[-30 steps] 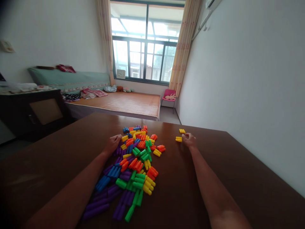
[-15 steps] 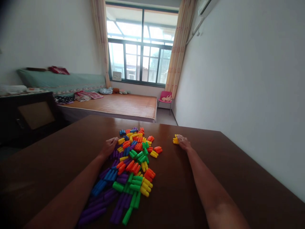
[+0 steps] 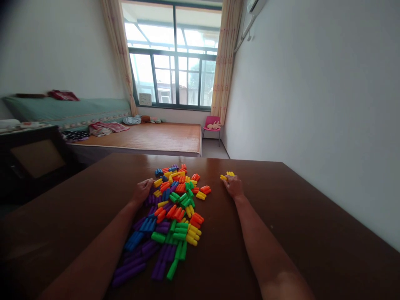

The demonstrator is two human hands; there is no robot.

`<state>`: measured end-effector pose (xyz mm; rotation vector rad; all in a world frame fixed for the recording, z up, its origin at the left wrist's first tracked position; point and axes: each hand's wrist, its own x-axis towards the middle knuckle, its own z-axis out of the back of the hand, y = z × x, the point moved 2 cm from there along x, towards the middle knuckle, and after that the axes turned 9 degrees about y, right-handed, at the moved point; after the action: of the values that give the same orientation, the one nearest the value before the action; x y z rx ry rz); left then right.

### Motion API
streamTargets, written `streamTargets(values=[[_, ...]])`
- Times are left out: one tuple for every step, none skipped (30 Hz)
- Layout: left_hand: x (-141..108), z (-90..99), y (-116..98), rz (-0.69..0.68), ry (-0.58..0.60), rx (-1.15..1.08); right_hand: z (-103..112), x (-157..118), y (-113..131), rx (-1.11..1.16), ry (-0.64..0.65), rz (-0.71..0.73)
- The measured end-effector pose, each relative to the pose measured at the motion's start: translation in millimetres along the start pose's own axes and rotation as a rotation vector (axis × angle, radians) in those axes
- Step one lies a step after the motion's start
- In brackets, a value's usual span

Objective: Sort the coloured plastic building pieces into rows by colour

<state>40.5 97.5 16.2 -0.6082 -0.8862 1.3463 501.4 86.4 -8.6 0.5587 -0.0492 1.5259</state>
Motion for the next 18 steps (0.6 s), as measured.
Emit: streamTargets(values=[[-0.2,0.0,-0.2,-0.011,0.002,0.008,2.2,2.7,-5.9,0.054,-0.046,-0.031],[-0.4,-0.1,-0.5,-0.029,0.006,0.022,5.2,5.2,-14.1,0.124,-0.097,-0.078],[-0.5,-0.2,-1.0,-0.045,0.013,0.035,8.3,6.8,-24.2,0.201,-0.143,-0.138],[-0.6,-0.1,-1.2,-0.046,0.016,0.040,11.3,7.6,-35.4,0.270,-0.173,-0.205],[-0.6,0.0,-1.4,-0.042,0.017,0.043,13.7,7.5,-46.8,0.320,-0.180,-0.275],[-0.8,0.2,-1.8,-0.038,0.020,0.048,15.7,6.5,-57.6,0.347,-0.169,-0.343],[-0.9,0.4,-2.3,-0.035,0.021,0.050,17.4,4.9,-67.0,0.354,-0.151,-0.403],[-1.0,0.7,-2.6,-0.034,0.021,0.052,19.1,2.9,-74.6,0.340,-0.132,-0.449],[-1.1,0.9,-2.9,-0.035,0.021,0.053,20.8,0.8,-80.2,0.308,-0.125,-0.482],[-1.1,1.1,-2.8,-0.038,0.020,0.054,22.7,-1.2,-83.7,0.263,-0.138,-0.497],[-0.9,1.1,-2.3,-0.043,0.022,0.057,24.8,-2.9,-85.3,0.211,-0.170,-0.496],[-0.5,1.1,-1.4,-0.046,0.023,0.061,26.7,-4.3,-85.2,0.155,-0.209,-0.478],[0.1,1.0,-0.1,-0.049,0.021,0.063,28.1,-5.2,-84.0,0.099,-0.241,-0.447],[0.9,0.7,1.5,-0.054,0.023,0.063,28.8,-5.8,-82.0,0.052,-0.256,-0.407],[1.7,0.4,3.2,-0.060,0.022,0.060,28.7,-6.1,-79.9,0.018,-0.248,-0.364],[2.4,0.2,4.7,-0.066,0.018,0.056,28.0,-6.2,-77.7,-0.008,-0.219,-0.324],[3.0,0.1,5.8,-0.070,0.015,0.052,27.1,-6.2,-75.6,-0.030,-0.178,-0.292],[3.3,0.0,6.3,-0.073,0.012,0.049,26.2,-6.2,-73.5,-0.045,-0.133,-0.272]])
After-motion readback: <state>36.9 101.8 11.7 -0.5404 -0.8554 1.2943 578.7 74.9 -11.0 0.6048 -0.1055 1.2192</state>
